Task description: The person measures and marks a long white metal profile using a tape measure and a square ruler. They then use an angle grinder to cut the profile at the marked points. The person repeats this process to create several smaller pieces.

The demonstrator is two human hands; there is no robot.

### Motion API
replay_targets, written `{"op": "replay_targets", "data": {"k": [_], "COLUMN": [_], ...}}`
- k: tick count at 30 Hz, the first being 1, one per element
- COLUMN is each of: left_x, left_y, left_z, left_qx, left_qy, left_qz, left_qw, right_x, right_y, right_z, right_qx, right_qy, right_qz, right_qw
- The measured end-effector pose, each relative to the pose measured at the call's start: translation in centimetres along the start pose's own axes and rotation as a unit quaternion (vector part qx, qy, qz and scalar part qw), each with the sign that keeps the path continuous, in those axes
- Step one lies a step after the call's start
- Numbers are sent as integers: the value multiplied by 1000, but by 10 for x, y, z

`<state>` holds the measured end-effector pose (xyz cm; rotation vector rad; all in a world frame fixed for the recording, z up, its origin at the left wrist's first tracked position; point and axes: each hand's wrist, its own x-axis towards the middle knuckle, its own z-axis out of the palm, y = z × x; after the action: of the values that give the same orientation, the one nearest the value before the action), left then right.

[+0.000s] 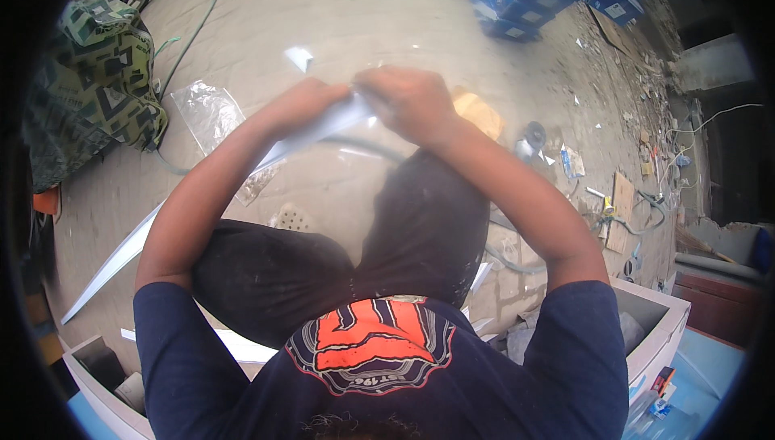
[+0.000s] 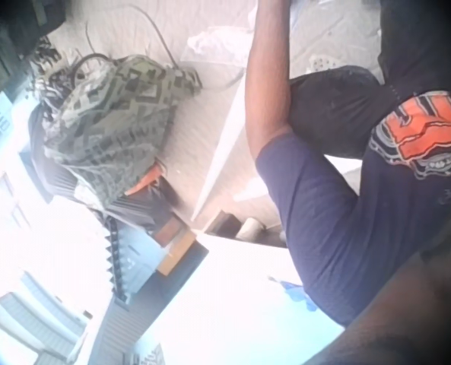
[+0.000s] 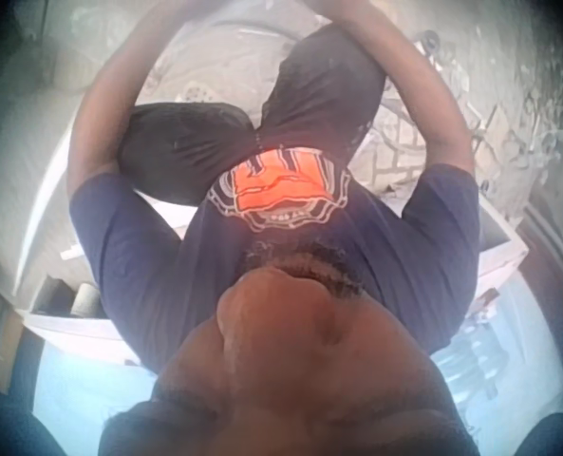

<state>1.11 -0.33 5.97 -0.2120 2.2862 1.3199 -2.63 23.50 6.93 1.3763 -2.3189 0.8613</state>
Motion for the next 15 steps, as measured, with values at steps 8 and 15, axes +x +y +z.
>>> {"op": "replay_targets", "data": {"k": [8, 15], "left_x": [43, 129], "left_y": [-69, -202], "left_z": [11, 39], "left_qx": [138, 203], "left_qy": [-45, -59], "left_qz": [-52, -113], "left_qw": [988, 971], "right_x": [28, -79], "right_y": [-53, -117], "right_z": [-110, -273], "right_qx": [415, 500], "right_qy": [232, 259], "right_qz": [126, -48], "right_qw": [870, 825]}}
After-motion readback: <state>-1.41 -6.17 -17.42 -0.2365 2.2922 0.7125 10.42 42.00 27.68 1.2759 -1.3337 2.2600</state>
